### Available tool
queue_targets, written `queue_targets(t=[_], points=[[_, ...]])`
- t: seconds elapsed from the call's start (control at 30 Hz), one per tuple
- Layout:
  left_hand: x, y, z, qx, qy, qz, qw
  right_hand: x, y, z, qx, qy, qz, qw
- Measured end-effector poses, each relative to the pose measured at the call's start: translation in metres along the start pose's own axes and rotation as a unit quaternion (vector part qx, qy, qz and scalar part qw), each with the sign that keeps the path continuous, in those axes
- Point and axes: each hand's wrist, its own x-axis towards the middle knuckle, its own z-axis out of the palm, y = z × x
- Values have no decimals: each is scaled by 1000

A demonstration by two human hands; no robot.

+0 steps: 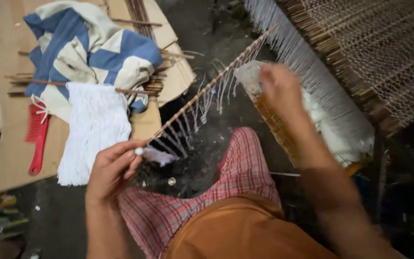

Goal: Tying bundles of white cotton strings onto a wooden stick to assemble a mop head

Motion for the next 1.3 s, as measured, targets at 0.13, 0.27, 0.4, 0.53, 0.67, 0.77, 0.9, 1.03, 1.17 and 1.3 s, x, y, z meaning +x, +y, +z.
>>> queue_targets(t=[0.13, 0.27, 0.4, 0.53, 0.67, 0.77, 0.9, 1.03, 1.17, 1.3], points=[[-16, 16, -13, 58, 3, -56, 997, 62, 22, -54, 107, 49, -68, 991], [-28, 17, -28, 48, 8, -35, 998, 82, 35, -60, 128, -45, -193, 972], [-38, 14, -48, 54, 8, -52, 997, 80, 31, -70, 126, -74, -212, 966], [-43, 10, -55, 24, 5, -62, 998, 68, 40, -62, 119, -82, -180, 973], [-45, 6, -62, 30, 10, -70, 997, 64, 35, -64, 148, -92, -194, 965], [-45, 5, -67, 29, 0, -70, 997, 64, 28, -68, 145, -106, -189, 965], [-45, 2, -69, 26, 0, -76, 997, 65, 23, -71, 142, -142, -169, 965], [-46, 1, -69, 15, 5, -71, 997, 67, 15, -77, 153, -142, -158, 965], [-46, 2, -69, 10, 0, -64, 998, 64, 22, -64, 154, -122, -190, 962], [-49, 0, -75, 14, 5, -63, 998, 62, 25, -61, 142, -131, -183, 964]])
